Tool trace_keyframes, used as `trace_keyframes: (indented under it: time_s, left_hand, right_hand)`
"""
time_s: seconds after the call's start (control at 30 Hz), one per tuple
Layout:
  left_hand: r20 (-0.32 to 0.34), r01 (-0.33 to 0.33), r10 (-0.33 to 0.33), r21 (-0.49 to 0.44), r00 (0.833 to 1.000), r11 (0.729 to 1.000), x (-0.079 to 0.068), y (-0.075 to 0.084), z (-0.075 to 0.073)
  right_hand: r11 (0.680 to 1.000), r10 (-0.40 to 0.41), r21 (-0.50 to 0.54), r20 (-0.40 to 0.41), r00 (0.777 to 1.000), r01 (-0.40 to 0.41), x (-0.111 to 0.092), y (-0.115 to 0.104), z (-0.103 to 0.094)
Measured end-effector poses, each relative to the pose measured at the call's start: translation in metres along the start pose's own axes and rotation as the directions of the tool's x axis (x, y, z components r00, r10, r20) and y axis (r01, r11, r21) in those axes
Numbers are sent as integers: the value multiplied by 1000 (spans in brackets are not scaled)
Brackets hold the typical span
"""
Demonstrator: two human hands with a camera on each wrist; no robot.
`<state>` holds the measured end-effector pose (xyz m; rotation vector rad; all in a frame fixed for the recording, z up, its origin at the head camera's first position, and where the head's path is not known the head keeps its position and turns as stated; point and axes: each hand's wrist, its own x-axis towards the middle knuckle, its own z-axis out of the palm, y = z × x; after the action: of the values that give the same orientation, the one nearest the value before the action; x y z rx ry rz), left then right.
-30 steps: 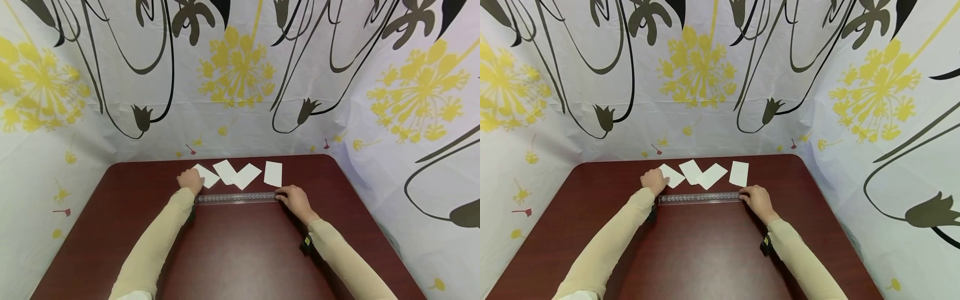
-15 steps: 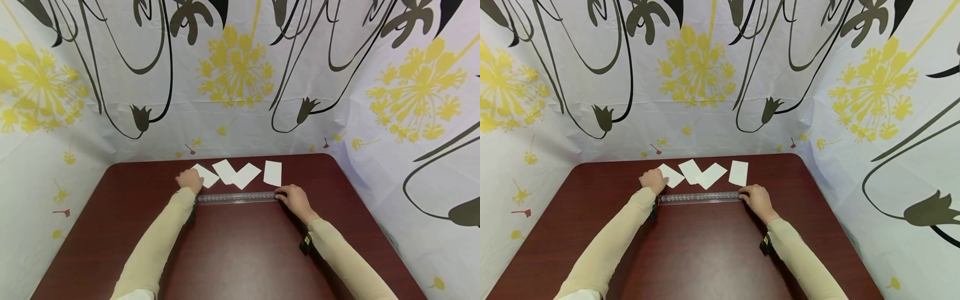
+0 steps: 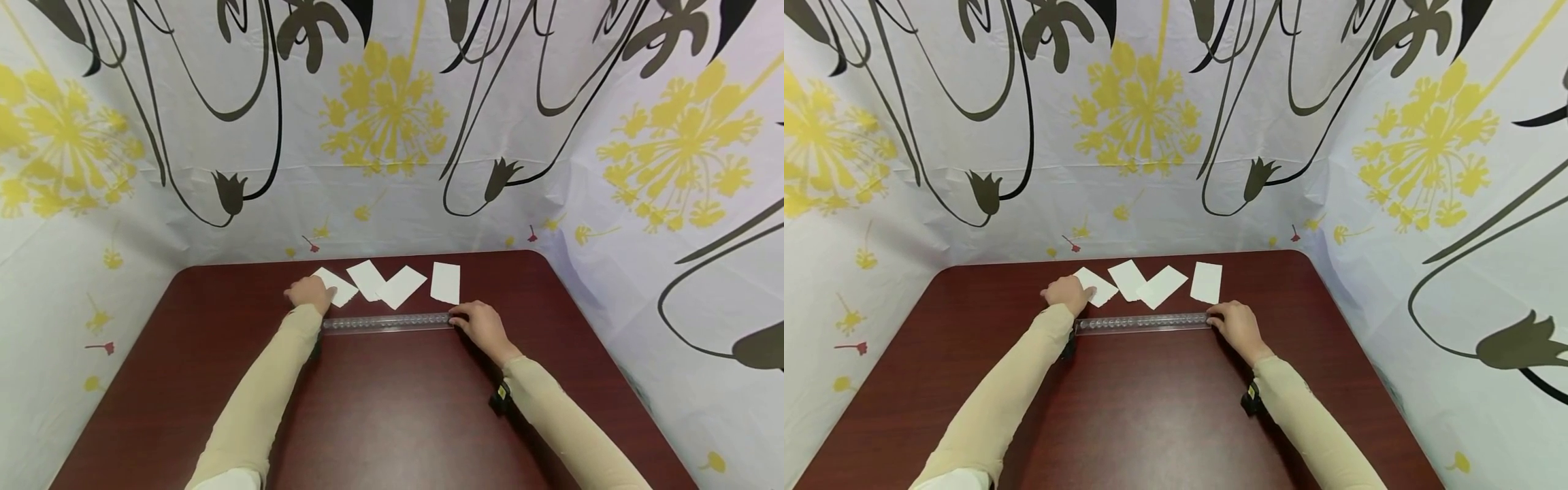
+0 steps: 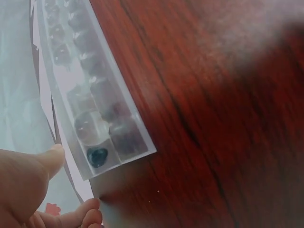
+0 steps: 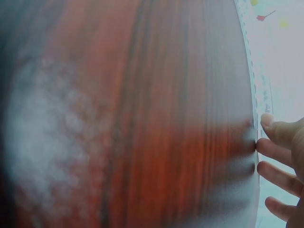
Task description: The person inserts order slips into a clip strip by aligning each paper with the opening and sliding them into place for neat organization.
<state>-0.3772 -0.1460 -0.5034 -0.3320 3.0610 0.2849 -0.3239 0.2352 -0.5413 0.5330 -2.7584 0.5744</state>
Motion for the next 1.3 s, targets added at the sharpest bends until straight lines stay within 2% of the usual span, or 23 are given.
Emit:
trace_keyframes:
  time_s: [0.37, 0.7, 1.0, 1.3]
  left_hand:
    - [60, 126, -125, -1, 990, 992, 12, 14, -3]
    - [2, 185, -185, 7, 983, 983, 16, 21, 7]
    - [-24, 178, -179, -43, 984, 983, 22, 20, 11]
    - [-11, 179, -181, -83, 983, 980, 17, 19, 11]
  right_hand:
    - [1000, 2, 5, 7, 1000, -2, 0, 0, 0]
    - [1000, 5, 12, 9, 1000, -5, 1, -1, 2]
    - [1000, 0, 15, -1, 1000, 0, 2, -1, -1]
    - [1000, 5, 8, 2, 1000, -5, 1, -3, -1]
